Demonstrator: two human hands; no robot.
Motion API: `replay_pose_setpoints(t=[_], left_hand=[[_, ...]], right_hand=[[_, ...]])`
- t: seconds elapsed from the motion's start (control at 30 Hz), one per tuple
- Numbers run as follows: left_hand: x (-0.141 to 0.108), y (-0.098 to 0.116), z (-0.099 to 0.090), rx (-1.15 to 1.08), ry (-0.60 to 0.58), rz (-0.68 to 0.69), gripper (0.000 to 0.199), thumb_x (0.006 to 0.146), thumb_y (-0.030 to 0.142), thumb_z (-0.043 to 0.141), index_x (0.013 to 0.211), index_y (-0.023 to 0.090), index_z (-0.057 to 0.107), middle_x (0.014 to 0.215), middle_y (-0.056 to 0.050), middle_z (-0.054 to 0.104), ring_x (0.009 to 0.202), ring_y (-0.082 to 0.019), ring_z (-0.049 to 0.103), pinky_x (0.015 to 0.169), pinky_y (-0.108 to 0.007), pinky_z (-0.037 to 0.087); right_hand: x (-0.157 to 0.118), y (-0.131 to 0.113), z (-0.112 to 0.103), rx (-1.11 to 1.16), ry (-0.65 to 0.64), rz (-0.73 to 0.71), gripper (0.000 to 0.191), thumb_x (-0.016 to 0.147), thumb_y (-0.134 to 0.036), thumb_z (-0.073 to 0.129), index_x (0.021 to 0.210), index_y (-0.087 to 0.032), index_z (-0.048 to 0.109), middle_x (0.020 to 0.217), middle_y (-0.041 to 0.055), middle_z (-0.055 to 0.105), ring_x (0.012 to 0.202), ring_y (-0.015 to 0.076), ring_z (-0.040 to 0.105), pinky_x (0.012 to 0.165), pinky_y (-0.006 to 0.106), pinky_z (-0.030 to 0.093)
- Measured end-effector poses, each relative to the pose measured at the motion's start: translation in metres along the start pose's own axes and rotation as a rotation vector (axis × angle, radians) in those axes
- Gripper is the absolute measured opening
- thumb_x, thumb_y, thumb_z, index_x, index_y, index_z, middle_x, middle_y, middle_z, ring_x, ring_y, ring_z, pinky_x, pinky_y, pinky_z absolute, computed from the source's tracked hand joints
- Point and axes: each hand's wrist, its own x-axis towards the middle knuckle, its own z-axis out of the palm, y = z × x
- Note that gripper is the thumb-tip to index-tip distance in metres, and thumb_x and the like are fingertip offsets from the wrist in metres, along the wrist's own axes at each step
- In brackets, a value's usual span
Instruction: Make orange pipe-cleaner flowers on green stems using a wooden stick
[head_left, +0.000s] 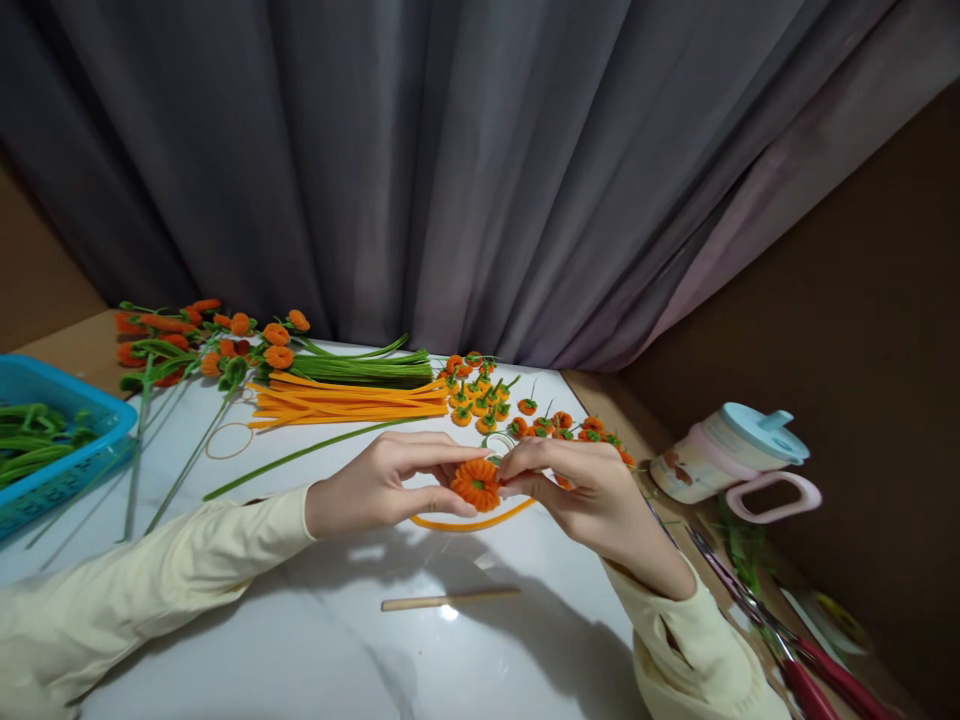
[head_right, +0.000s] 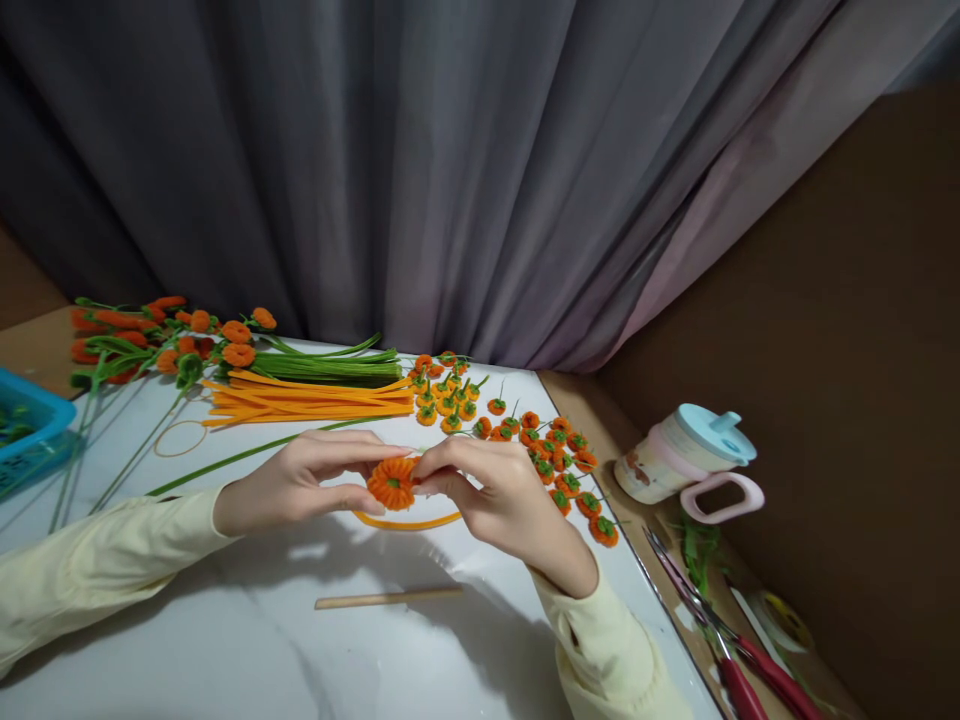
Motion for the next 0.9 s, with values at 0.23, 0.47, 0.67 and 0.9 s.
replay_pose_setpoints(t=[0.23, 0.47, 0.67, 0.9], left_hand=[[-0.003, -0.001, 0.003, -0.165, 0.002, -0.095, 0.018, 0.07, 0.027, 0.074, 0.085, 0.016, 0.073, 0.074, -0.004, 0.069, 0.064, -0.014, 0.061, 0.062, -0.025, 0.051], [-0.002, 0.002, 0.006, -0.388, -0.007, -0.268, 0.026, 0.07, 0.022, 0.073, 0.094, 0.015, 0.067, 0.08, -0.004, 0.068, 0.071, -0.015, 0.063, 0.065, -0.025, 0.053], [0.005, 0.003, 0.003, -0.359, 0.086, -0.398, 0.023, 0.074, 0.031, 0.07, 0.086, 0.013, 0.062, 0.069, 0.0, 0.062, 0.059, -0.01, 0.056, 0.058, -0.023, 0.048], [0.007, 0.002, -0.001, -0.419, 0.005, -0.439, 0.037, 0.085, 0.048, 0.052, 0.083, 0.012, 0.057, 0.067, 0.0, 0.057, 0.059, -0.01, 0.054, 0.057, -0.023, 0.045]], right_hand=[[0.001, -0.001, 0.009, 0.113, -0.018, 0.006, 0.015, 0.087, -0.011, 0.055, 0.077, -0.017, 0.064, 0.068, 0.0021, 0.067, 0.062, 0.0117, 0.063, 0.059, 0.02, 0.049], [0.002, 0.0, 0.004, 0.076, -0.012, 0.021, 0.012, 0.089, -0.017, 0.057, 0.08, -0.017, 0.064, 0.071, 0.0019, 0.068, 0.064, 0.0113, 0.064, 0.061, 0.019, 0.05], [0.001, -0.001, 0.0, -0.093, -0.029, 0.036, 0.027, 0.085, -0.033, 0.063, 0.108, -0.018, 0.061, 0.103, 0.009, 0.068, 0.084, 0.0169, 0.067, 0.072, 0.024, 0.055], [0.002, 0.002, 0.02, -0.09, 0.086, -0.008, 0.011, 0.088, -0.014, 0.057, 0.095, -0.016, 0.066, 0.092, 0.0083, 0.069, 0.082, 0.0167, 0.065, 0.074, 0.027, 0.054]])
